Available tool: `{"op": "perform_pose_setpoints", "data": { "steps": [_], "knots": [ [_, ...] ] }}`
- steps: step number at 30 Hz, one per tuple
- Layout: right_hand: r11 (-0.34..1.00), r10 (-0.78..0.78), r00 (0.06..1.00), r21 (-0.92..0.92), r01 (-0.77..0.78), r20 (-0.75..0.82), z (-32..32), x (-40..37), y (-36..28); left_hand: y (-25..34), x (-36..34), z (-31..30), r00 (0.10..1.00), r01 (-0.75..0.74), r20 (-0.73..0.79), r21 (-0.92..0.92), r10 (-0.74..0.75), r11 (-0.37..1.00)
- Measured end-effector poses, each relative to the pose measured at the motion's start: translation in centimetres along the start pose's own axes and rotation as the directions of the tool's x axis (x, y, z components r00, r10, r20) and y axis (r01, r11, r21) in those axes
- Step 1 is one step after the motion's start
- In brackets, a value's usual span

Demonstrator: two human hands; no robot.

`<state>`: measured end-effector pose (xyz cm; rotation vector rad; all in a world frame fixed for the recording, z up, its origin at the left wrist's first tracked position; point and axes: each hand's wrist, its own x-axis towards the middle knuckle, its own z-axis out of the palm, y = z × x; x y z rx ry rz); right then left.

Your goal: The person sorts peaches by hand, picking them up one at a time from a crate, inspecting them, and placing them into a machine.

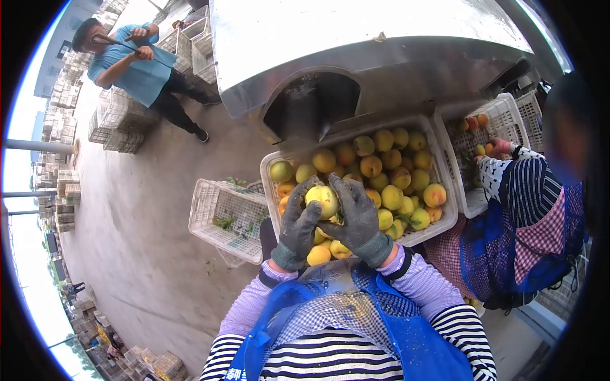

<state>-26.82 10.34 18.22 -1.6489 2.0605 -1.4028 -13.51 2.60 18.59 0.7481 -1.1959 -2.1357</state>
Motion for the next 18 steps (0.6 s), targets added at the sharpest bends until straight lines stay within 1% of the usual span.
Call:
{"op": "perform_pose_setpoints", "data": {
  "steps": [2,3,5,6,8,9,11,12,13,14,15,16,17,18],
  "knots": [
    [0.990,0.013,1.000,-0.140,-0.009,0.027,-0.3,-0.2,-0.5,-0.7,0.0,-0.4,0.998,-0.053,0.017,-0.009,0.054,0.999],
    [0.978,0.021,0.999,-0.210,-0.012,0.041,-0.2,-0.3,-0.6,-0.7,0.0,-0.4,0.999,-0.047,0.002,0.007,0.047,0.999],
    [0.975,0.034,0.998,-0.219,-0.024,0.045,0.0,0.5,0.0,-0.3,0.6,0.1,0.999,-0.041,-0.033,0.038,0.042,0.998],
    [0.974,0.041,0.998,-0.225,-0.029,0.047,0.1,1.3,0.4,-0.1,1.1,0.4,0.996,-0.072,-0.059,-0.036,0.070,0.997],
    [0.959,0.035,0.999,-0.282,-0.034,-0.002,1.0,4.1,1.3,0.2,2.0,0.4,0.986,-0.135,-0.123,-0.185,0.113,0.973],
    [0.951,0.033,0.999,-0.308,-0.038,-0.022,1.7,5.8,1.9,0.5,2.0,-0.2,0.976,-0.074,-0.211,-0.059,0.060,0.996],
    [0.936,0.071,0.997,-0.345,-0.073,-0.018,4.2,9.7,4.5,-0.1,2.2,-2.5,0.964,-0.057,-0.258,0.026,0.062,0.998],
    [0.908,0.101,0.995,-0.410,-0.088,0.012,5.7,12.1,6.2,-0.8,2.2,-3.9,0.956,-0.042,-0.287,0.069,0.060,0.997],
    [0.877,0.138,0.990,-0.470,-0.102,0.042,7.0,13.9,7.6,-2.0,2.0,-5.6,0.957,-0.110,-0.232,0.264,0.173,0.958],
    [0.871,0.005,0.999,-0.491,-0.025,-0.042,7.4,15.5,8.0,-2.5,1.9,-6.4,0.946,-0.079,-0.270,0.339,0.178,0.938],
    [0.854,-0.133,0.983,-0.518,0.047,-0.130,7.2,17.4,7.8,-2.6,2.2,-7.0,0.935,-0.051,-0.301,0.415,0.190,0.909],
    [0.870,-0.138,0.979,-0.490,0.046,-0.153,6.6,17.4,7.6,-2.8,2.5,-7.5,0.925,-0.021,-0.323,0.487,0.202,0.873],
    [0.886,-0.142,0.974,-0.462,0.045,-0.176,6.0,17.3,7.4,-3.4,3.0,-7.9,0.913,-0.063,-0.291,0.593,0.286,0.803],
    [0.928,-0.024,0.991,-0.372,-0.026,-0.128,4.5,16.0,7.3,-3.8,3.6,-8.0,0.925,-0.068,-0.195,0.758,0.325,0.649]
  ]
}}
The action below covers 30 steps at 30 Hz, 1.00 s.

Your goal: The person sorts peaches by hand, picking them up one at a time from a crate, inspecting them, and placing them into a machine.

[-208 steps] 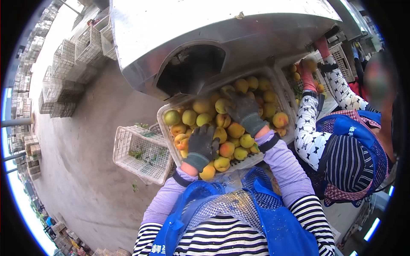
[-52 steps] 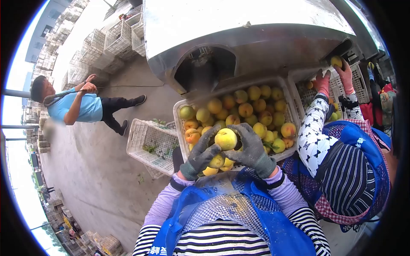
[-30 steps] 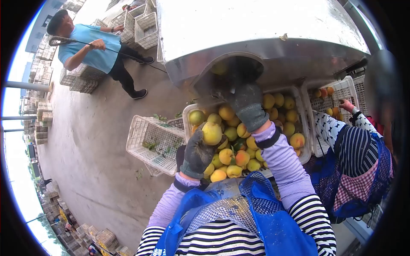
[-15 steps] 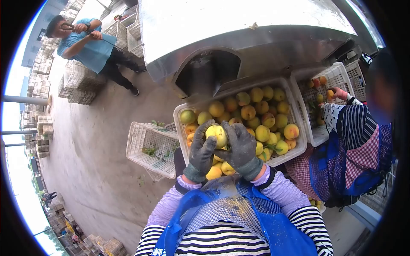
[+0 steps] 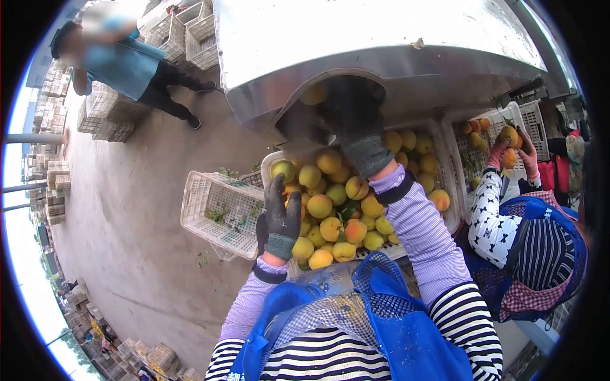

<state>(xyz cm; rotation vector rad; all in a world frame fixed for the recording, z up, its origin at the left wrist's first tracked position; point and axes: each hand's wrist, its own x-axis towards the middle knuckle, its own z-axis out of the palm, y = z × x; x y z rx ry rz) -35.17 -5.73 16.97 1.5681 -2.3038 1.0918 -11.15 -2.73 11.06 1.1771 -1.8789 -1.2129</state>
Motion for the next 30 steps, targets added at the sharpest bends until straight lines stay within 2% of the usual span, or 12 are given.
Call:
{"op": "perform_pose_setpoints", "data": {
  "steps": [3,6,9,12,14,15,16,17,21,24,25,30],
  "knots": [
    [0.965,0.110,0.980,0.217,-0.145,0.164,-1.9,-5.8,2.0,-1.6,2.5,2.3,0.960,-0.268,0.204,0.473,0.192,0.839],
    [0.991,0.104,0.926,-0.121,-0.064,0.362,2.6,-11.9,3.7,-3.8,4.0,7.0,0.942,-0.327,0.316,0.803,0.109,0.498],
    [0.970,0.145,0.885,-0.240,-0.039,0.442,9.2,-14.4,5.4,-4.3,6.1,9.6,0.964,-0.156,0.244,0.838,-0.103,0.524],
    [0.989,0.127,0.934,-0.108,-0.096,0.334,10.0,-14.0,6.0,-3.4,5.0,7.2,0.933,-0.359,0.296,0.779,0.203,0.514],
    [0.987,0.073,0.984,0.132,-0.095,0.166,6.9,-12.9,6.1,-2.0,3.6,3.9,0.956,0.090,0.275,0.066,-0.105,0.994],
    [0.875,0.228,0.875,0.303,-0.376,0.427,3.4,-11.0,5.4,-1.4,2.9,2.2,0.903,0.361,0.360,-0.344,-0.234,0.867],
    [0.666,0.285,0.670,0.362,-0.653,0.686,-1.4,-8.8,4.3,-1.2,1.8,0.6,0.933,0.208,0.338,-0.231,-0.123,0.950],
    [0.391,0.229,0.400,0.292,-0.873,0.887,-3.9,-8.2,3.7,1.6,1.5,0.3,0.857,0.476,0.469,-0.564,-0.213,0.675],
    [0.526,0.194,0.444,0.289,-0.800,0.875,-5.9,-9.4,2.3,6.8,1.1,1.1,0.839,0.452,0.538,-0.606,-0.081,0.655],
    [0.672,0.193,0.827,0.543,-0.503,0.528,-5.6,-11.6,1.5,5.5,1.0,2.2,0.833,0.333,0.553,-0.504,0.002,0.797],
    [0.614,0.220,0.788,0.545,-0.570,0.575,-6.4,-11.8,1.3,7.2,0.3,2.1,0.769,0.606,0.609,-0.596,-0.194,0.527],
    [0.815,0.144,0.921,0.484,-0.318,0.363,-7.3,-13.7,-1.4,3.6,-1.4,2.0,0.806,0.567,0.565,-0.653,-0.174,0.502]
  ]
}}
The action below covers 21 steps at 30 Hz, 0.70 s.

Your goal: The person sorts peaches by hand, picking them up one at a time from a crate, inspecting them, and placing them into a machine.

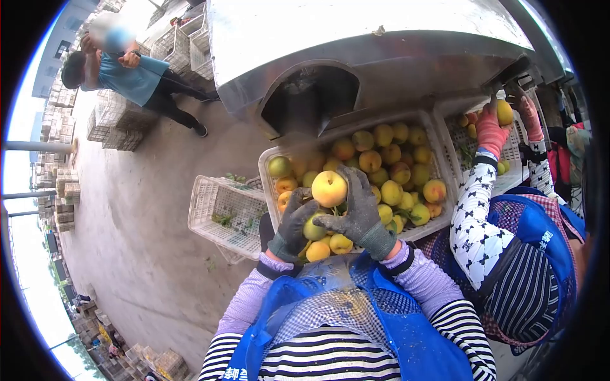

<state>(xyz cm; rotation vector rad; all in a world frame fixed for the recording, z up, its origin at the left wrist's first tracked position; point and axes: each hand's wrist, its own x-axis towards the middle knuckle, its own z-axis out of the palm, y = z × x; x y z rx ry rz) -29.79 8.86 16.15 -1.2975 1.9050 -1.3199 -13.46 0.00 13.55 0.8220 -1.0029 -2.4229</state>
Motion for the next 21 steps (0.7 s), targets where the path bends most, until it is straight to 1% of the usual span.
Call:
{"op": "perform_pose_setpoints", "data": {
  "steps": [2,3,4,6,9,12,13,15,16,18,21],
  "knots": [
    [0.995,0.042,0.999,0.095,-0.043,0.013,0.4,-0.3,-0.6,-0.4,-1.2,-0.5,0.996,-0.083,0.035,0.126,0.079,0.989],
    [0.986,0.075,0.996,0.143,-0.082,0.055,0.0,0.0,-0.3,0.1,-1.3,-0.3,0.999,-0.009,0.038,-0.022,0.010,1.000],
    [0.992,0.019,0.998,0.122,-0.026,0.054,-0.2,0.0,-0.1,0.7,-1.3,0.5,0.997,-0.075,0.015,0.097,0.074,0.992],
    [0.993,-0.092,0.994,0.079,0.088,0.054,-0.5,0.2,0.0,1.7,-1.1,2.1,0.978,-0.194,-0.004,0.329,0.207,0.924],
    [0.988,-0.098,0.991,-0.130,0.085,-0.092,-0.6,-0.2,-1.2,1.7,-0.6,1.3,0.993,-0.110,0.069,0.203,0.098,0.973],
    [0.963,-0.036,0.991,-0.269,0.000,-0.131,-0.3,0.0,-1.9,1.7,-0.3,1.9,0.986,-0.167,0.044,0.286,0.161,0.944],
    [0.964,-0.003,0.996,-0.266,-0.020,-0.087,-0.4,0.4,-2.0,1.6,-0.2,1.6,0.973,-0.229,0.064,0.344,0.220,0.911],
    [0.962,0.066,0.998,-0.265,-0.062,0.004,-0.8,1.3,-2.3,0.9,0.2,0.7,0.937,-0.344,0.111,0.446,0.330,0.826],
    [0.982,0.029,1.000,-0.186,-0.030,-0.008,-0.7,1.6,-2.1,0.9,0.5,0.5,0.915,-0.391,0.152,0.560,0.373,0.731],
    [0.999,-0.041,0.998,-0.018,0.040,-0.037,-0.1,2.2,-1.5,1.4,0.8,-0.1,0.867,-0.453,0.242,0.746,0.435,0.488],
    [1.000,-0.017,0.983,-0.022,0.013,-0.181,0.5,2.5,-2.8,2.7,1.4,0.2,0.770,-0.524,0.370,0.831,0.520,0.187]
  ]
}}
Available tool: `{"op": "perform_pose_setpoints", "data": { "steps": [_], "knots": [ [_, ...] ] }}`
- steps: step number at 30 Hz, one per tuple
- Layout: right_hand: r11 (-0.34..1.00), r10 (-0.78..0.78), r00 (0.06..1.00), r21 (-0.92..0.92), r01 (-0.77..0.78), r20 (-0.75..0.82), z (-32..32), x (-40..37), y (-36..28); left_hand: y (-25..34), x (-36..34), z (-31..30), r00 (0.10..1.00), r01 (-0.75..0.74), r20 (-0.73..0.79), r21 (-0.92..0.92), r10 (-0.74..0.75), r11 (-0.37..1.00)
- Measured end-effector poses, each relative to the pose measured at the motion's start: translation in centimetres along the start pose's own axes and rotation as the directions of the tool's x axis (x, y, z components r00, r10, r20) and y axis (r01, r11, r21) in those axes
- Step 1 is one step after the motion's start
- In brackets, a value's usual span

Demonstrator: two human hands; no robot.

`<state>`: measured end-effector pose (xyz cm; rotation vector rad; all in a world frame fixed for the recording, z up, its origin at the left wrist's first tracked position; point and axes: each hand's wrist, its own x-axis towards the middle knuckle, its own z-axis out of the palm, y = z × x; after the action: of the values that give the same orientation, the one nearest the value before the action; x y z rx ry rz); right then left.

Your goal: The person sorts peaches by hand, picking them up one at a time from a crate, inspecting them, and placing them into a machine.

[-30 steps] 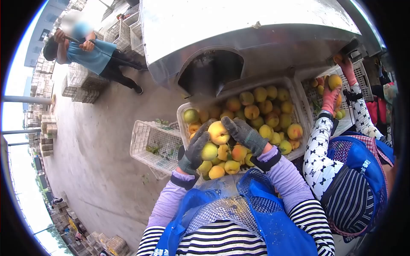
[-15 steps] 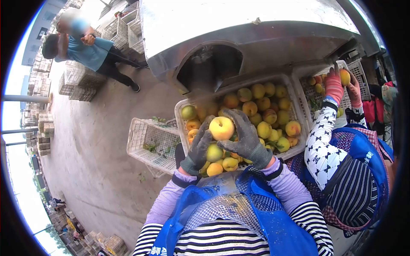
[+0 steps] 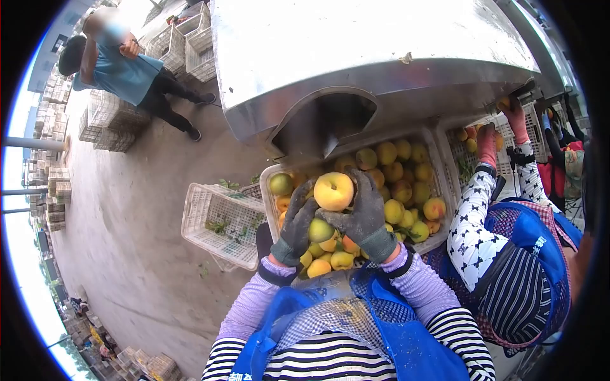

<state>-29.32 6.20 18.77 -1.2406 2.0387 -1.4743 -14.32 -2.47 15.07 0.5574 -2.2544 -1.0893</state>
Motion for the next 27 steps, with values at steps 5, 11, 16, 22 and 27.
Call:
{"op": "perform_pose_setpoints", "data": {
  "steps": [5,11,16,22,27],
  "knots": [
    [0.949,-0.158,0.986,-0.283,0.135,-0.058,0.0,2.5,-0.1,2.9,2.1,-0.2,0.868,0.335,-0.037,-0.692,-0.495,0.640],
    [0.850,-0.192,0.979,-0.510,0.133,-0.065,2.5,7.9,0.9,2.9,0.2,-1.9,0.687,0.345,0.255,-0.938,-0.680,-0.003],
    [0.755,-0.386,0.920,-0.594,0.276,-0.063,5.3,12.5,3.4,2.1,0.4,-2.0,0.717,0.214,0.178,-0.976,-0.674,-0.031],
    [0.951,-0.117,0.985,-0.273,0.147,0.123,0.1,2.8,-1.5,1.7,0.1,-0.7,0.722,0.238,0.162,-0.971,-0.673,0.022],
    [0.960,-0.062,0.983,-0.258,0.105,0.171,1.1,-1.3,0.0,5.5,1.6,0.5,0.704,0.209,0.180,-0.977,-0.687,-0.041]
  ]
}}
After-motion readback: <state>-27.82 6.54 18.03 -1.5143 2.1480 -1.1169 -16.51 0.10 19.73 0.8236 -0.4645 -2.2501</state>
